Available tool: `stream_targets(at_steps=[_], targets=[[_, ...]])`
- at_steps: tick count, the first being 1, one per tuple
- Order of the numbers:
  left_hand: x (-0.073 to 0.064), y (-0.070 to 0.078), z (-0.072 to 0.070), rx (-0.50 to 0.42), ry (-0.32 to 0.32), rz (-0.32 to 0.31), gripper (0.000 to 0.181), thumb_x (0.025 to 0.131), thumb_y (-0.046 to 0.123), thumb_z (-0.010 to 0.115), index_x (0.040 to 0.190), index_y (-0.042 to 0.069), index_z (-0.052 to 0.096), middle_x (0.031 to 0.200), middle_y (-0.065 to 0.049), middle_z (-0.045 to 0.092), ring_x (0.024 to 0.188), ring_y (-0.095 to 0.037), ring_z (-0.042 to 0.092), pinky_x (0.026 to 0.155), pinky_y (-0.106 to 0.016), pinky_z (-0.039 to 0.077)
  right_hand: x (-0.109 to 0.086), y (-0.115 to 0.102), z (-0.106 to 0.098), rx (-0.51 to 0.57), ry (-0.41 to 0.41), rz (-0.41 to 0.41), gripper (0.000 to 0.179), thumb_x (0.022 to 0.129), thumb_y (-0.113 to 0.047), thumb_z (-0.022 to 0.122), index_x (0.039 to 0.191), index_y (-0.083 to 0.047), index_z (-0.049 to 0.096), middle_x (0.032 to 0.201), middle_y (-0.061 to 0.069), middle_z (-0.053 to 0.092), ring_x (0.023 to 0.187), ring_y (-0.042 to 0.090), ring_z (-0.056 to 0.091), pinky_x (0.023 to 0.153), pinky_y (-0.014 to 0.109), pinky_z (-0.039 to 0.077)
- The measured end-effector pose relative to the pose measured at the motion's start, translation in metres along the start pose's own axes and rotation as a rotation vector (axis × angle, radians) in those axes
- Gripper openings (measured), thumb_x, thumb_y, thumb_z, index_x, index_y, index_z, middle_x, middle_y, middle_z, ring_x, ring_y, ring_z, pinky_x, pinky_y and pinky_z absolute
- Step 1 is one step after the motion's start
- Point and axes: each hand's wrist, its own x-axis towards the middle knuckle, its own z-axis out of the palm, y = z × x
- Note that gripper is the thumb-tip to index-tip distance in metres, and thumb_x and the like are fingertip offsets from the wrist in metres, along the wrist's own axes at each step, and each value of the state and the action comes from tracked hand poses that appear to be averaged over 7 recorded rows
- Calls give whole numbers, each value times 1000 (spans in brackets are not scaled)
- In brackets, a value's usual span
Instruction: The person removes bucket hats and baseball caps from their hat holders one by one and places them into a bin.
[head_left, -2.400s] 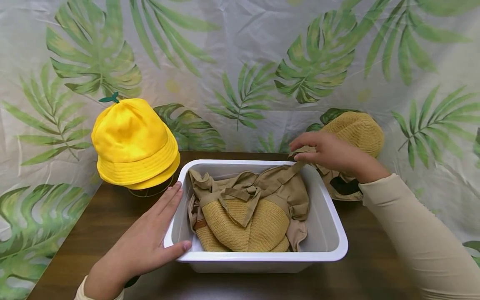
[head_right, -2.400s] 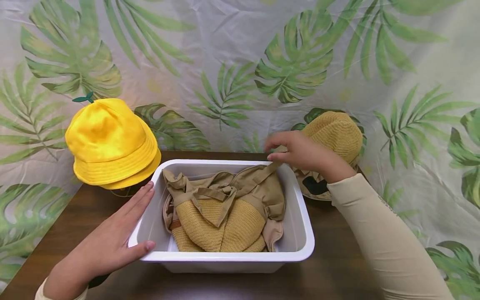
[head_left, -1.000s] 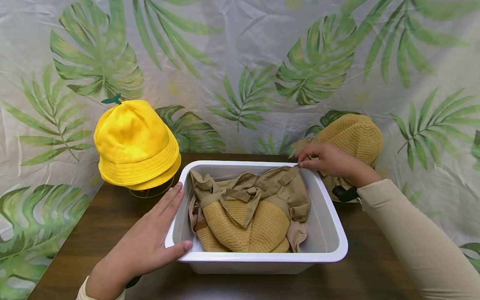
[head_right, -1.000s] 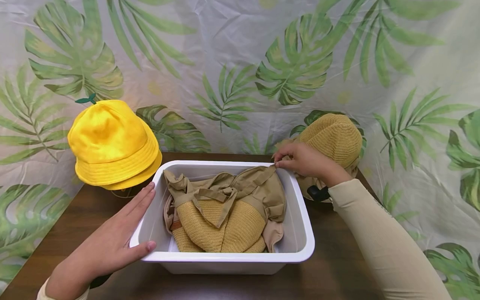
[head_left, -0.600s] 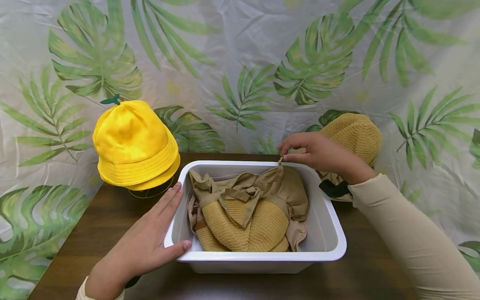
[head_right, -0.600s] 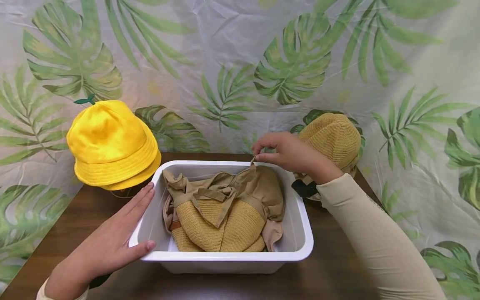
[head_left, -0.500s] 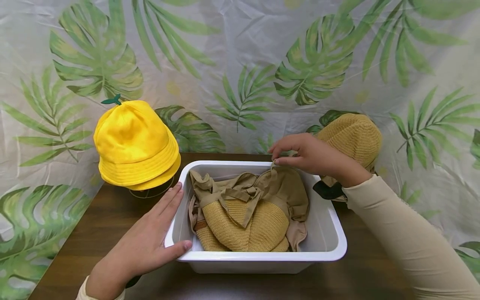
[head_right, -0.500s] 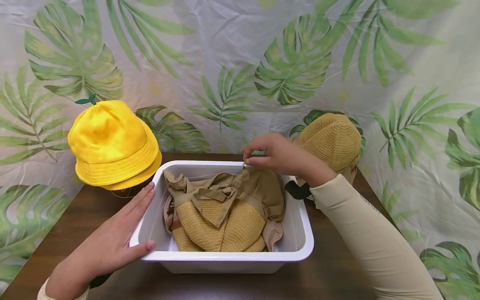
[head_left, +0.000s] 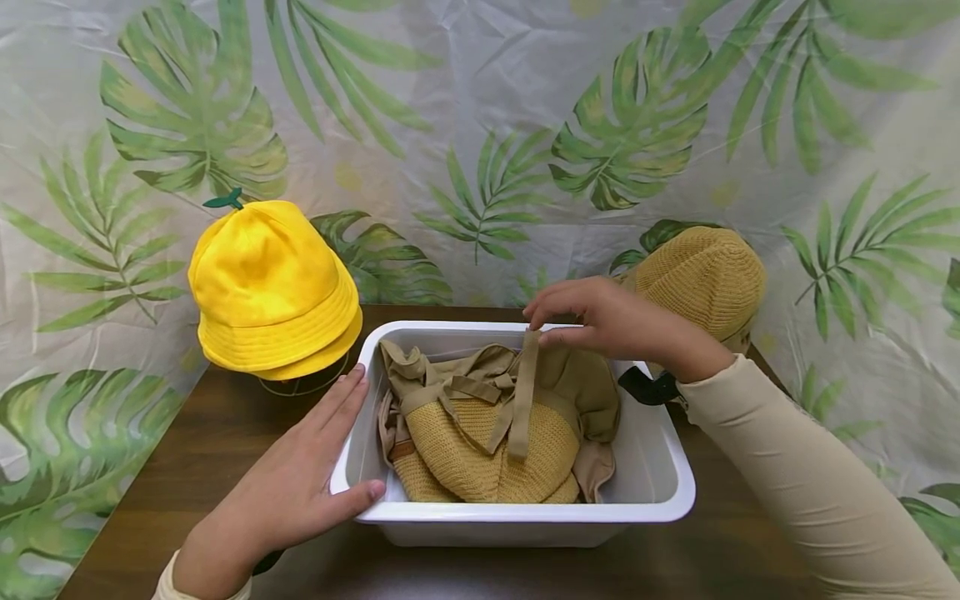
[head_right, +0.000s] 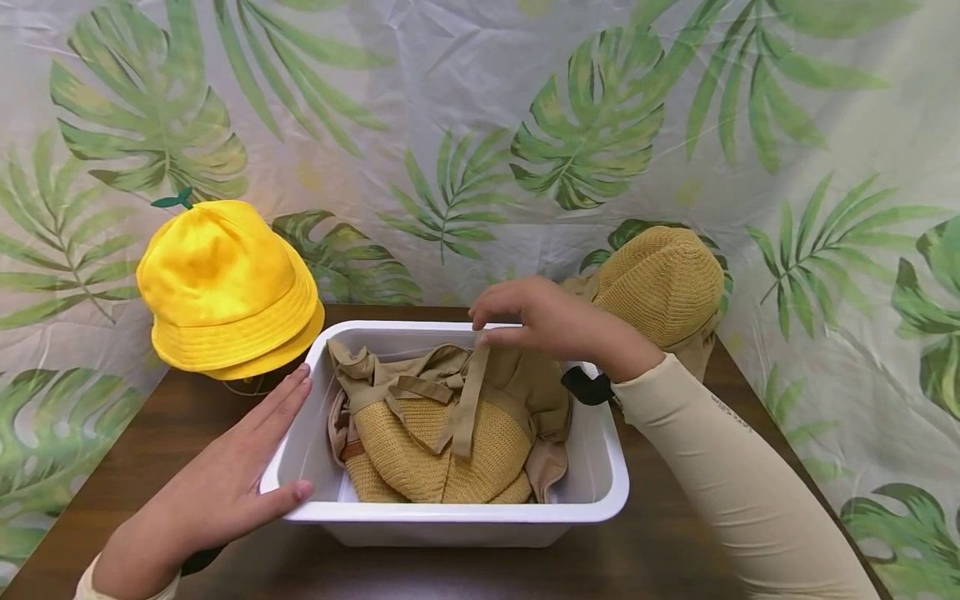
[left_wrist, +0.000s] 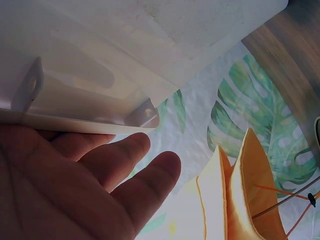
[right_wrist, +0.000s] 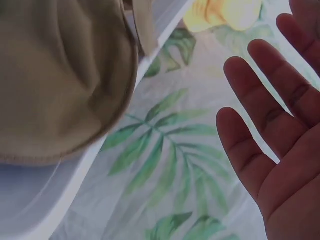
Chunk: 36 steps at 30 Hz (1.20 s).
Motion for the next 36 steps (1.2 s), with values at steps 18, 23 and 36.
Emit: stream_targets(at_steps=[18, 23, 36], targets=[[-1, -1, 1, -9, 19, 30, 99, 85, 54, 67, 156, 0, 24, 165, -9, 17, 148, -28, 21, 112, -12, 5, -70, 69, -59, -68, 315, 407, 24, 97, -22, 66, 116, -8, 70, 129, 13, 62, 123, 37, 51, 97, 59, 39], [1, -2, 0, -3, 28, 43, 99, 85, 54, 68, 155, -2, 26, 164, -11, 19, 148, -30, 23, 113, -13, 5, -96, 96, -70, -60, 321, 572, 39, 100, -34, 59, 128, -6, 64, 133, 17, 57, 120, 44, 52, 93, 54, 44], [-1, 0, -2, 78, -3, 18, 98, 86, 58, 65, 155, -1, 27, 164, -10, 19, 149, -31, 18, 117, -49, 19, -129, 124, -76, -84, 456, 609, 34, 97, -29, 66, 121, -6, 69, 109, -23, 59, 89, -12, 52, 67, 10, 44]])
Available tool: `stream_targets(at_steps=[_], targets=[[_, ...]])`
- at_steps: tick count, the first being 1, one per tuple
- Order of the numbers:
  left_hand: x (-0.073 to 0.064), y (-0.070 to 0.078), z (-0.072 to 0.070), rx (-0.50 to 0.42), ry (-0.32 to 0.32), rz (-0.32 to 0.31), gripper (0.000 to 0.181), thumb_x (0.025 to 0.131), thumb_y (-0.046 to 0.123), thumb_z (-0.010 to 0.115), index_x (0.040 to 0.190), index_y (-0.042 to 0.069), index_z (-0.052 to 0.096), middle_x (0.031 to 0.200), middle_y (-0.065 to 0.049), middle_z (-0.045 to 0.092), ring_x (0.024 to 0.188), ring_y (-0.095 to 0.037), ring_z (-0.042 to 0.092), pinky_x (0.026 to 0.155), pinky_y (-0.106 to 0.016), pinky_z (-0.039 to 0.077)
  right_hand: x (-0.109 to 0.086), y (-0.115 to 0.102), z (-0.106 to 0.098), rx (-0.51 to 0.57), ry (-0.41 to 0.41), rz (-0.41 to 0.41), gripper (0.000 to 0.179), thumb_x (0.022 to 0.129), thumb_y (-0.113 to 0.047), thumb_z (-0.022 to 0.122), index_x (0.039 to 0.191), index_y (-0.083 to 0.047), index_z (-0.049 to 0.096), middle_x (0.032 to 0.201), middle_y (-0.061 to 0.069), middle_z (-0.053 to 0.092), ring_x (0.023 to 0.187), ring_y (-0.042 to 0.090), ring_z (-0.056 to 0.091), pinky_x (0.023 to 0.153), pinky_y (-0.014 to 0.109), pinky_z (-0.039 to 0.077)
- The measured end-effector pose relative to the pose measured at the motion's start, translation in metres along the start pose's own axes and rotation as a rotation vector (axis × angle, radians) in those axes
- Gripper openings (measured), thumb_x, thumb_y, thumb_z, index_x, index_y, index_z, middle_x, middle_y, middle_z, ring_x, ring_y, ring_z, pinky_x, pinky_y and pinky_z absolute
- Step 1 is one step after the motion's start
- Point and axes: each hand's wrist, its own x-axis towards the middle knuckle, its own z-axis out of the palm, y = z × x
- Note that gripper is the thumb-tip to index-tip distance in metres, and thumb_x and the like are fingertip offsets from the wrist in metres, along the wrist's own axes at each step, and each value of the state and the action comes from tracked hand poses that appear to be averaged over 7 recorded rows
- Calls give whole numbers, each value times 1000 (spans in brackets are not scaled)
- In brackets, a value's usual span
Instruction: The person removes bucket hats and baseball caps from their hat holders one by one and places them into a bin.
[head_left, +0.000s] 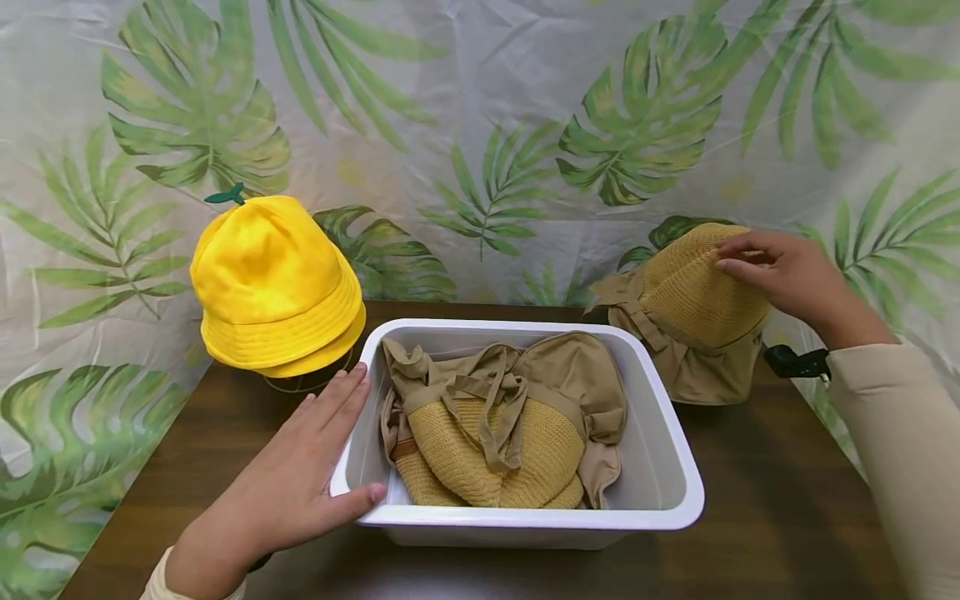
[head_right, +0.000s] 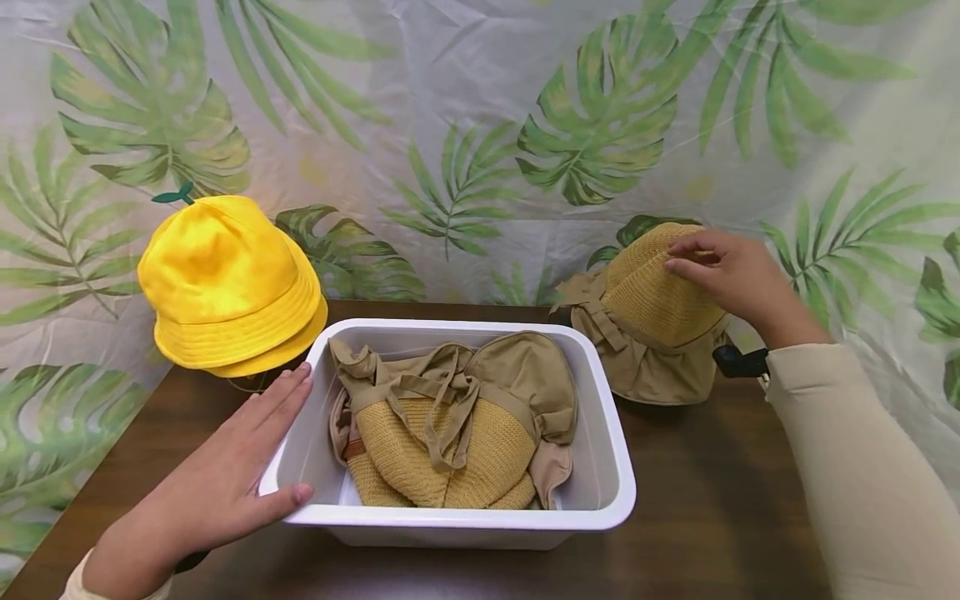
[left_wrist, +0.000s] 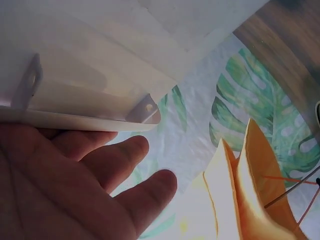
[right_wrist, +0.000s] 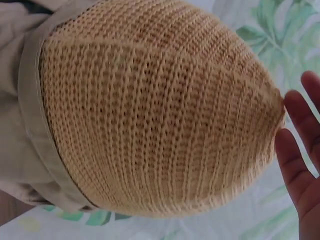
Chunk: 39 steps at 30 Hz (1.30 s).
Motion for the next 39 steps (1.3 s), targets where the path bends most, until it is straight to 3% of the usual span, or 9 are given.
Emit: stream_targets(at_steps=[4, 9, 17, 25, 28, 30, 32, 36, 39], targets=[[1, 2, -4, 47, -23, -9, 99, 87, 62, 62, 155, -1, 28, 164, -10, 18, 149, -33, 16, 111, -61, 23, 1, 3, -6, -4, 27, 40, 39, 97, -36, 64, 123, -8, 68, 125, -13, 59, 108, 12, 55, 79, 19, 45], [3, 4, -7, 93, -45, -5, 99, 87, 64, 60, 155, -1, 28, 163, -12, 20, 150, -32, 13, 115, -59, 15, 5, 10, -10, 24, 39, 51, 45, 98, -36, 63, 127, -3, 64, 145, -5, 52, 132, 41, 42, 107, 51, 34], [6, 2, -7, 157, -2, 51, 99, 87, 67, 58, 151, -4, 35, 159, -17, 29, 148, -34, 23, 120, -48, 8, 14, 26, -14, 29, 2, 29, 54, 98, -35, 63, 136, 2, 55, 157, 10, 36, 143, 39, 29, 111, 60, 23], [4, 2, -5, 186, 30, 86, 98, 86, 68, 57, 149, -5, 38, 157, -18, 34, 147, -33, 26, 120, -35, 2, 14, 46, -10, 127, -43, 121, 58, 98, -39, 61, 148, -13, 47, 158, 3, 33, 146, 35, 24, 114, 56, 24], [3, 1, -4, 186, 40, 95, 98, 86, 68, 57, 148, -6, 39, 156, -18, 35, 146, -34, 27, 120, -33, 0, 17, 55, -7, 166, -77, 143, 60, 99, -37, 61, 152, -16, 42, 157, 4, 31, 146, 36, 22, 109, 28, 34], [2, 1, -3, 185, 44, 96, 98, 86, 67, 58, 148, -6, 39, 156, -18, 35, 146, -33, 27, 120, -33, 0, 19, 60, -5, 181, -90, 138, 60, 99, -34, 61, 153, -15, 41, 156, 2, 32, 147, 31, 21, 96, 11, 37], [3, 1, -2, 181, 50, 99, 98, 86, 67, 59, 148, -6, 40, 156, -18, 35, 146, -33, 28, 120, -32, 0, 20, 63, -4, 190, -102, 147, 62, 99, -34, 61, 154, -18, 39, 157, -5, 31, 149, 26, 17, 81, 4, 36], [4, 0, -2, 176, 57, 102, 98, 86, 68, 58, 148, -5, 40, 157, -17, 34, 145, -32, 29, 119, -31, 0, 23, 67, -1, 213, -101, 160, 63, 99, -33, 62, 156, -24, 36, 158, -14, 27, 150, 18, 8, 94, 8, 33], [3, -1, -1, 175, 60, 98, 98, 86, 68, 56, 149, -5, 39, 157, -17, 34, 146, -30, 27, 119, -31, 0, 26, 70, 1, 246, -91, 171, 62, 99, -33, 61, 155, -27, 36, 160, -12, 25, 150, 18, 7, 98, 10, 33]])
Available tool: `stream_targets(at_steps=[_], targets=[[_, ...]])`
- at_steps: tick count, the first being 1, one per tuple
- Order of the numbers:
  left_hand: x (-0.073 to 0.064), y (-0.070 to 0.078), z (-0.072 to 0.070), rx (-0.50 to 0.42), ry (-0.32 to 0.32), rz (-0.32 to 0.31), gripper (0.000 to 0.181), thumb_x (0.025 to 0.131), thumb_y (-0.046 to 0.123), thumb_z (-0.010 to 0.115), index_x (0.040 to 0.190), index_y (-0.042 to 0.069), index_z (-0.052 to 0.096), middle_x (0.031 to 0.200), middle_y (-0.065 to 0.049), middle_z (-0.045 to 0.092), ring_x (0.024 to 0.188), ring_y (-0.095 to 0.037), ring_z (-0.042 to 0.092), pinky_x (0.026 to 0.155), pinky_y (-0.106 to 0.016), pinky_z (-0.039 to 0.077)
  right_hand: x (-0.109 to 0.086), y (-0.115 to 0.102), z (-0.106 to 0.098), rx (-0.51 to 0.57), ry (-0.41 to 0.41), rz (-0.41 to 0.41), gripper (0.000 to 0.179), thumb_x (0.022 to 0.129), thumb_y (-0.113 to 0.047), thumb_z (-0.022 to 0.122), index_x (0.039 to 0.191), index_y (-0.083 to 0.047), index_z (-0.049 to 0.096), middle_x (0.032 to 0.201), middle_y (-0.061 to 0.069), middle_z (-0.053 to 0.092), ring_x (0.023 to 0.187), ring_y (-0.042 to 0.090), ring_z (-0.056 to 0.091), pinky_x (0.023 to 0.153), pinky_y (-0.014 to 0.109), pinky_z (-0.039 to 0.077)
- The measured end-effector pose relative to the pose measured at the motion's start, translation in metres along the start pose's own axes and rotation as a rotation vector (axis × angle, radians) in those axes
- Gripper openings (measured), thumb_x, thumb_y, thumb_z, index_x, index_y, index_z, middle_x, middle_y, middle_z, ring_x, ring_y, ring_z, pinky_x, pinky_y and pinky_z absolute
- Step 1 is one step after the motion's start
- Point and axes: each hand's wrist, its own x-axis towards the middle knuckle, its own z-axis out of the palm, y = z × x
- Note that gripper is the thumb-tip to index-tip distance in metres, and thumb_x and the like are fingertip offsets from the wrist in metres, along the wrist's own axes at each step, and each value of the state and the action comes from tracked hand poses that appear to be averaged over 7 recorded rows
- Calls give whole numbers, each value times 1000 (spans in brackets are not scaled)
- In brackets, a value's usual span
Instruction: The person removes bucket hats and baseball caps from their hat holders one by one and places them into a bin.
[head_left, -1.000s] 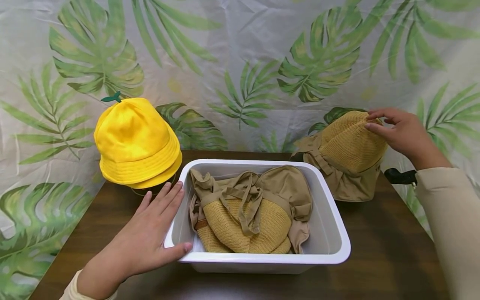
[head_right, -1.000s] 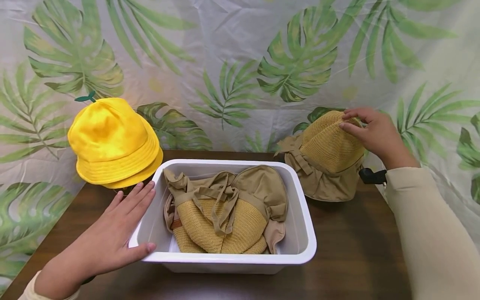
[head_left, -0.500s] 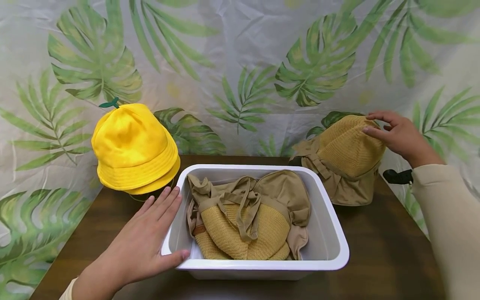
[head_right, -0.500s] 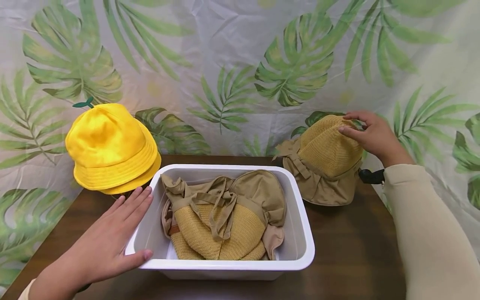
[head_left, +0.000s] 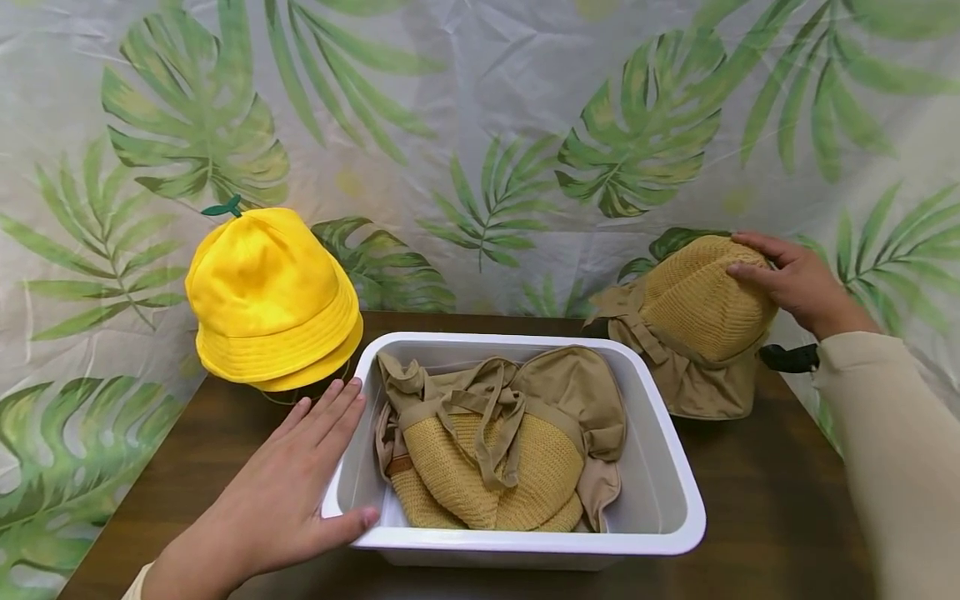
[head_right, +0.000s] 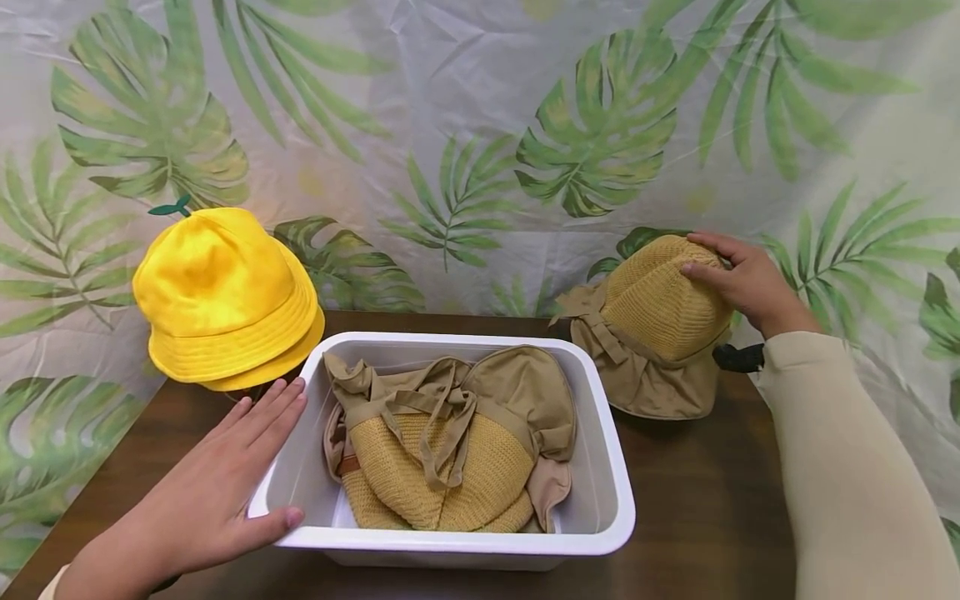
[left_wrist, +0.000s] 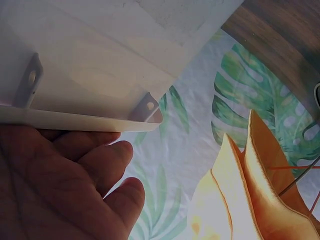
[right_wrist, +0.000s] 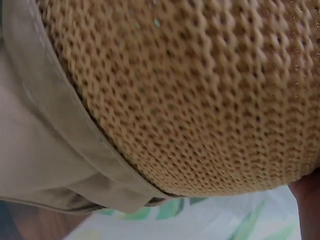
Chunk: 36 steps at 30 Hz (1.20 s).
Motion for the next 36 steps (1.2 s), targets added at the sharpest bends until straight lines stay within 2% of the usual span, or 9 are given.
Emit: stream_targets(at_steps=[1, 3, 5, 9, 21, 29, 36], targets=[[0, 0, 0, -2, 1, -1, 98, 86, 68, 56, 149, -5, 38, 157, -17, 34, 147, -29, 26, 119, -31, 0, 1, 1, 1, 14, 5, 2, 61, 99, -33, 61, 155, -27, 37, 161, -9, 24, 150, 18, 7, 97, 10, 33], [-1, 0, 0, -4, 2, -2, 98, 86, 68, 57, 149, -5, 38, 157, -17, 33, 147, -28, 25, 120, -31, 0, 2, 2, 1, 28, 18, 12, 60, 99, -33, 60, 155, -27, 38, 161, -6, 24, 150, 17, 9, 86, 5, 36], [-1, 0, 0, -5, 5, -3, 98, 86, 68, 56, 149, -5, 38, 157, -17, 33, 147, -29, 26, 120, -32, 1, 3, 1, 2, 38, 24, 26, 59, 99, -34, 60, 154, -28, 39, 161, -5, 25, 149, 19, 14, 81, 6, 38], [-2, -1, 0, -10, 8, -2, 98, 86, 68, 57, 149, -5, 37, 157, -18, 33, 146, -30, 28, 120, -31, 0, 3, -1, 2, 61, 23, 50, 57, 99, -34, 61, 152, -27, 43, 159, -5, 29, 148, 22, 20, 78, 7, 40], [-3, -2, 2, -33, 28, -6, 97, 86, 67, 58, 148, -6, 39, 157, -18, 34, 146, -30, 29, 119, -29, 1, 2, -5, 4, 144, 67, 9, 45, 100, -32, 60, 143, -20, 56, 141, -11, 44, 144, 15, 26, 83, 8, 39], [-3, -1, 3, -37, 13, -16, 97, 85, 64, 62, 148, -6, 38, 158, -18, 32, 148, -25, 24, 119, -28, 0, 1, -13, 4, 113, 156, -26, 39, 97, -32, 65, 133, -19, 66, 122, -24, 55, 127, 8, 43, 79, 6, 40], [-2, 0, 3, -56, 1, -19, 96, 86, 65, 60, 149, -5, 38, 158, -16, 32, 149, -28, 21, 119, -28, -1, -3, -24, -2, 150, 196, -47, 35, 95, -30, 67, 127, -16, 70, 117, -23, 60, 106, -4, 51, 74, 7, 44]])
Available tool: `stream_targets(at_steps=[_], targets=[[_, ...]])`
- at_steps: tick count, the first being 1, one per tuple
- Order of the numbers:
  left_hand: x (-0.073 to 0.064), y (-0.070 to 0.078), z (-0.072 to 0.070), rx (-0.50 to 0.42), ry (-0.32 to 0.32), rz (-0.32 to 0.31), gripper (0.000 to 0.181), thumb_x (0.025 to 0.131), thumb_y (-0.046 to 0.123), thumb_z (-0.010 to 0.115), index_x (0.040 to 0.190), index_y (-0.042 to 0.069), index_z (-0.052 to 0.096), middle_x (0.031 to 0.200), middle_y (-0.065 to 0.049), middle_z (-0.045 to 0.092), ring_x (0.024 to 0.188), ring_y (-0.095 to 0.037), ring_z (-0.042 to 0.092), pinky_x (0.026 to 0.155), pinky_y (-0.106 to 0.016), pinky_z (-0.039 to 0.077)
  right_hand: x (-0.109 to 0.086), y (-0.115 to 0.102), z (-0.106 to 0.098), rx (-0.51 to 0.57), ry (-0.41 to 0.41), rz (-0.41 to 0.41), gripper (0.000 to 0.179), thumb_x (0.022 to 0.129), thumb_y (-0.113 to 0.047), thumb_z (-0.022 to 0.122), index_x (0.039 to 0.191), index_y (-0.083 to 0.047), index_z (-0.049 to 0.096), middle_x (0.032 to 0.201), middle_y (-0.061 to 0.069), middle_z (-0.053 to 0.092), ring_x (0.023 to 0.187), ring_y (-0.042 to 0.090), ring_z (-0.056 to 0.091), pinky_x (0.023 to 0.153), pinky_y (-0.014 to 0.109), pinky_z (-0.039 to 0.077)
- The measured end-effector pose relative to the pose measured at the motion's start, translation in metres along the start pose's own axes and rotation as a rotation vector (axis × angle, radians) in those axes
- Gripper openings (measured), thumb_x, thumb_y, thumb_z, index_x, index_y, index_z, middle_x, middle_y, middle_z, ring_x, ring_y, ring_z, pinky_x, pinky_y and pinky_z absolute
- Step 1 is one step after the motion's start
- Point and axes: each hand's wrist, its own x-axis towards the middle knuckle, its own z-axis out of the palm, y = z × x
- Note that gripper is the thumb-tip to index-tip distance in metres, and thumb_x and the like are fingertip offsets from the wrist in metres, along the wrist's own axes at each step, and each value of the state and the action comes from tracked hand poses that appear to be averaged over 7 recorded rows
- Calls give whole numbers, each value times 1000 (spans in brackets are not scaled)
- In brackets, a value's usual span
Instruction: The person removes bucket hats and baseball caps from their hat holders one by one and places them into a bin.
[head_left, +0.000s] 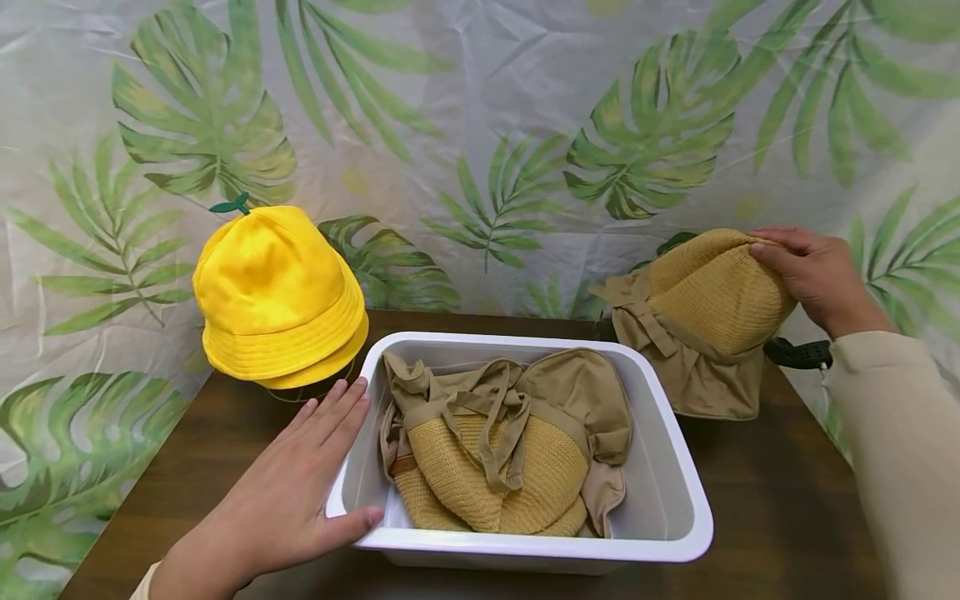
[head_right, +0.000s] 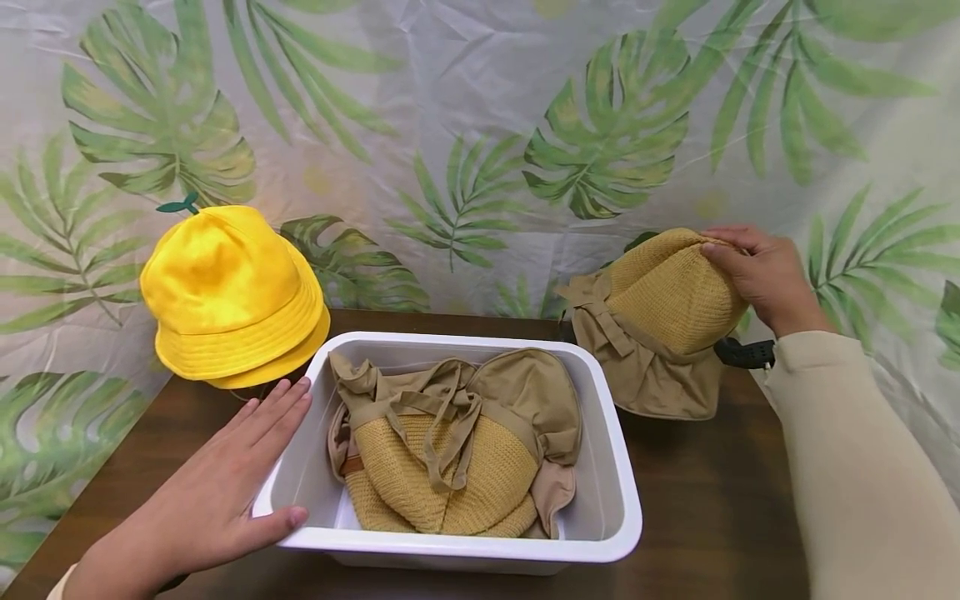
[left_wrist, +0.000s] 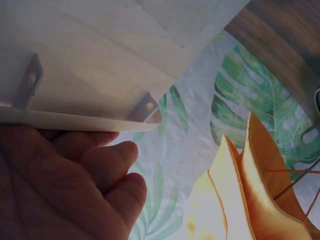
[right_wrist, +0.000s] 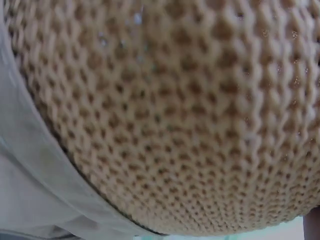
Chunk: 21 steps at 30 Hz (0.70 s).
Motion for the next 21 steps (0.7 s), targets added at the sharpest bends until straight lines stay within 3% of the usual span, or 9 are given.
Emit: stream_targets(at_steps=[6, 13, 21], targets=[[1, 1, 0, -13, -9, -4, 96, 87, 64, 61, 150, -4, 37, 159, -14, 31, 149, -28, 19, 119, -28, -1, 1, -8, -7, 2, 24, -3, 34, 94, -29, 68, 125, -15, 72, 113, -23, 61, 101, -4, 52, 72, 7, 45], [0, 1, -1, -13, -14, -15, 96, 86, 63, 61, 150, -5, 37, 159, -16, 31, 149, -28, 20, 118, -27, -2, 2, -21, -9, -58, 35, -49, 33, 94, -29, 69, 125, -16, 72, 111, -25, 62, 109, -3, 50, 76, 5, 39], [0, 1, -1, -9, -27, -20, 97, 87, 64, 60, 151, -5, 35, 159, -16, 30, 149, -28, 20, 119, -27, -2, 0, -36, -13, -64, 58, -65, 30, 94, -28, 69, 122, -16, 74, 106, -25, 63, 99, -6, 52, 72, 6, 41]])
